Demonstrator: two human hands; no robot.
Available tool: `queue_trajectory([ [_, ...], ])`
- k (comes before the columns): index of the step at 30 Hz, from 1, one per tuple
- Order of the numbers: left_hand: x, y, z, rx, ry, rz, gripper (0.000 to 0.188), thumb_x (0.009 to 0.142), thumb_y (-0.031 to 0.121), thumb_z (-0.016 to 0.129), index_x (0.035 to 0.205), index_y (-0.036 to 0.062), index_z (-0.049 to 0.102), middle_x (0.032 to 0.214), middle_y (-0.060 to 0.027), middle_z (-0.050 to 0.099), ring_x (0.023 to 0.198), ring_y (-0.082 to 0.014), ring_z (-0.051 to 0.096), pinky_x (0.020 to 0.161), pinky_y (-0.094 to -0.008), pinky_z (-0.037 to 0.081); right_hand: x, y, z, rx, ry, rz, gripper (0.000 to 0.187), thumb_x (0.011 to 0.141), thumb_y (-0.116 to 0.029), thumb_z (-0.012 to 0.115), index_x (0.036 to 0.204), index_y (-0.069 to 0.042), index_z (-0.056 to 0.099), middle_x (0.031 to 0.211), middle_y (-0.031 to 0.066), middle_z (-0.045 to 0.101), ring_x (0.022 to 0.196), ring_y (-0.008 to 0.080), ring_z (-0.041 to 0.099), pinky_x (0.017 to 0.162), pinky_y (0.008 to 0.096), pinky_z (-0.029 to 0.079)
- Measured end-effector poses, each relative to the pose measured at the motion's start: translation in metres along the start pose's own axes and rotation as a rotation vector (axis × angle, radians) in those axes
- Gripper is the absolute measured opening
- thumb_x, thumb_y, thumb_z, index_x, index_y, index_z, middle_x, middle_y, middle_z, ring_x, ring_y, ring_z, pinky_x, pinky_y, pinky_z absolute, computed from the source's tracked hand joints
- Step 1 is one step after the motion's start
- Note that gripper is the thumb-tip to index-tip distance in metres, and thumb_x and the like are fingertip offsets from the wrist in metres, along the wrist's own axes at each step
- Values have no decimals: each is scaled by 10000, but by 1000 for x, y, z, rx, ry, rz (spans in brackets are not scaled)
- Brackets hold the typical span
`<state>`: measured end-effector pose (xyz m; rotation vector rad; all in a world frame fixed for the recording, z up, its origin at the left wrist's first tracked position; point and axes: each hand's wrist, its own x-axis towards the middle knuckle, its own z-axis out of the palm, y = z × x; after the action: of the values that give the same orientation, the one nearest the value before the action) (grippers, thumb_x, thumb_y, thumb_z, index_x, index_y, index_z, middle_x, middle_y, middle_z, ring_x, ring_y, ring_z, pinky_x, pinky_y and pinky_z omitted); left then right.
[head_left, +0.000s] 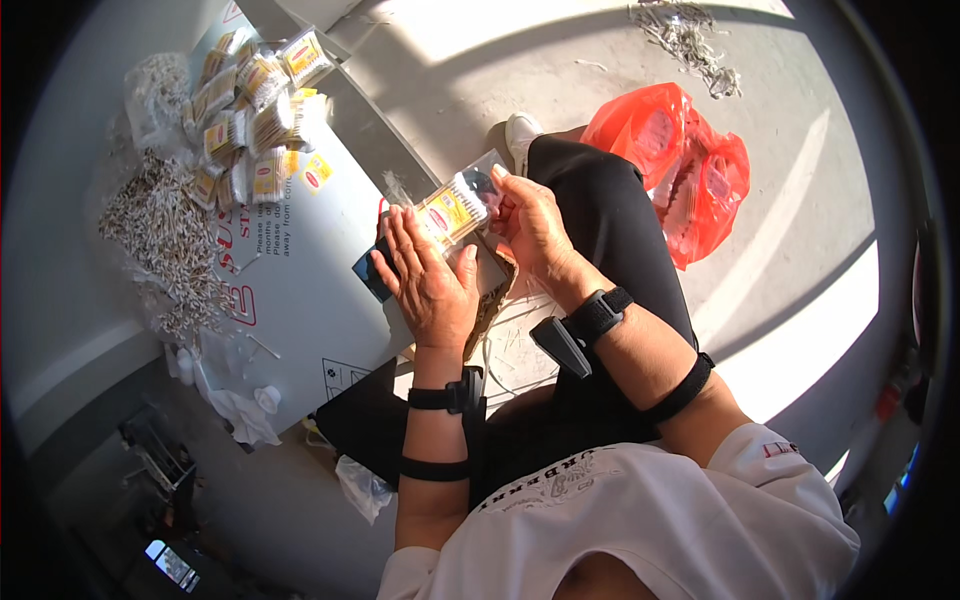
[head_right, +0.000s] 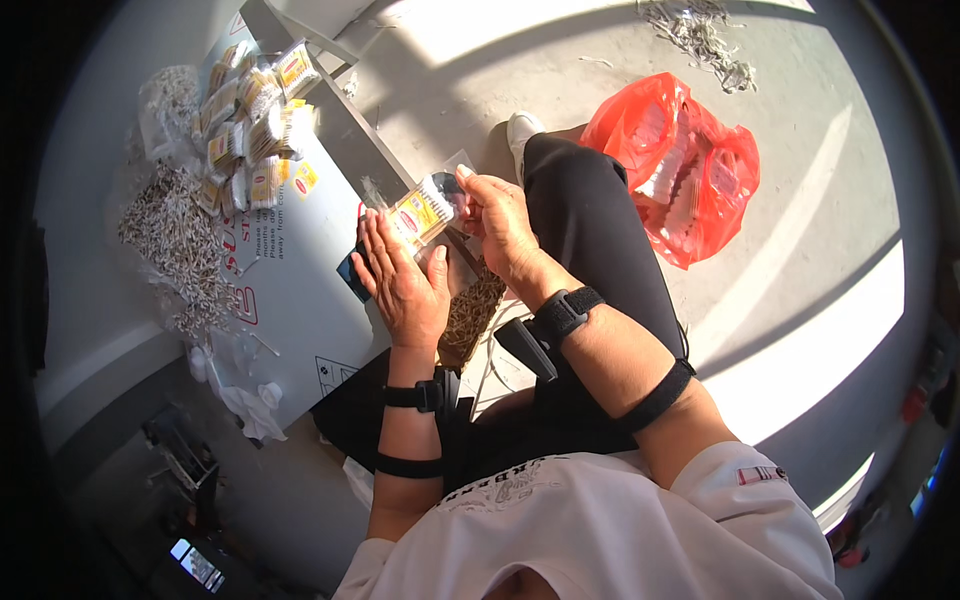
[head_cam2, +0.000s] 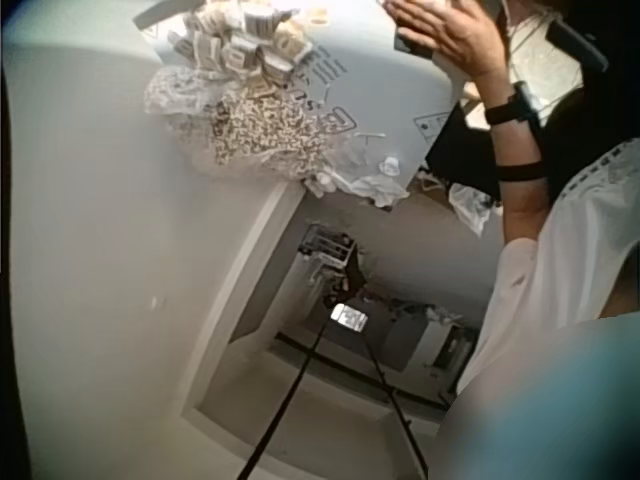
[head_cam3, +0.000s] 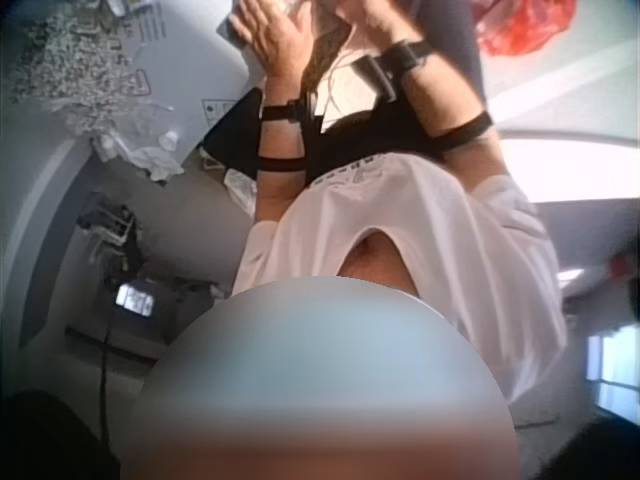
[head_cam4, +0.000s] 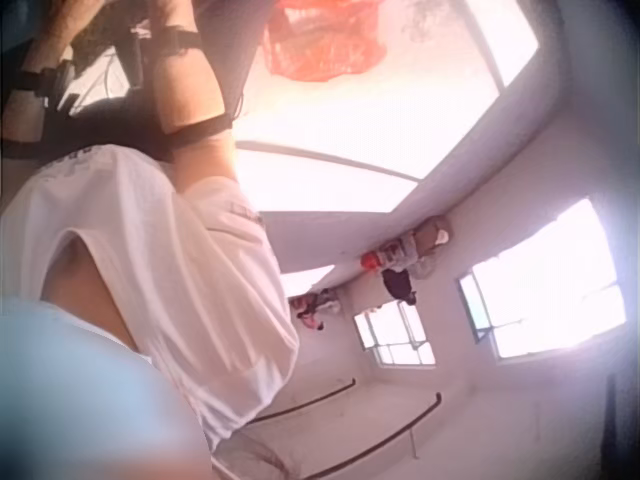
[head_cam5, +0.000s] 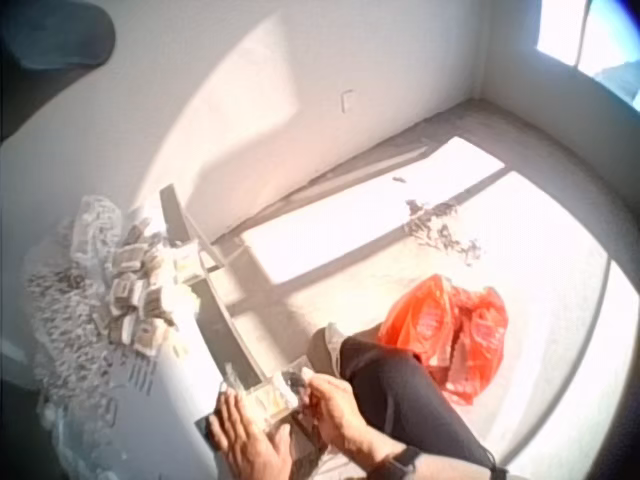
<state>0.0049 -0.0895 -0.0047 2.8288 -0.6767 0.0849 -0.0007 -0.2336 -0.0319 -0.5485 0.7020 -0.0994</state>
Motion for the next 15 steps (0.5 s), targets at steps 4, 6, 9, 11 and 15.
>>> queue_trajectory([
  [4, 1, 1, 0, 10, -6, -1, 846, 853, 357, 627, 1469, -17, 182, 1522, -201, 243, 1428, -323, 216, 1139, -530, 112, -11, -3, 2, -177, 31, -66, 235, 838, -264, 703, 772, -47, 642, 628, -36, 520, 567, 62, 435, 526, 234, 334],
  [6, 1, 3, 1, 17, -19, 0, 847, 852, 350, 630, 1470, -16, 180, 1522, -201, 244, 1429, -322, 214, 1140, -528, 111, -10, 0, 0, -252, 31, -128, 184, 837, -169, 690, 737, -25, 636, 616, -18, 541, 554, 68, 450, 520, 233, 353],
  [9, 2, 2, 1, -1, 8, 6, 848, 850, 336, 634, 1472, -16, 176, 1521, -199, 248, 1430, -322, 212, 1140, -529, 107, -9, -1, -1, -236, 2, -127, 165, 835, -106, 679, 708, -12, 630, 604, -2, 552, 555, 71, 463, 521, 223, 368],
  [11, 2, 1, 1, -4, -1, -6, 847, 855, 347, 626, 1473, -16, 175, 1521, -199, 250, 1430, -325, 211, 1140, -529, 105, -11, -4, 1, -257, 1, -104, 160, 835, -96, 675, 706, -13, 629, 602, 1, 551, 552, 73, 465, 519, 222, 368],
  [15, 1, 1, 1, 3, 13, 3, 807, 889, 374, 581, 1476, -5, 177, 1525, -176, 252, 1428, -312, 221, 1133, -526, 135, -10, -7, -2, -189, 31, 63, 168, 855, -82, 653, 699, -37, 609, 615, 0, 547, 541, 82, 459, 525, 222, 378],
])
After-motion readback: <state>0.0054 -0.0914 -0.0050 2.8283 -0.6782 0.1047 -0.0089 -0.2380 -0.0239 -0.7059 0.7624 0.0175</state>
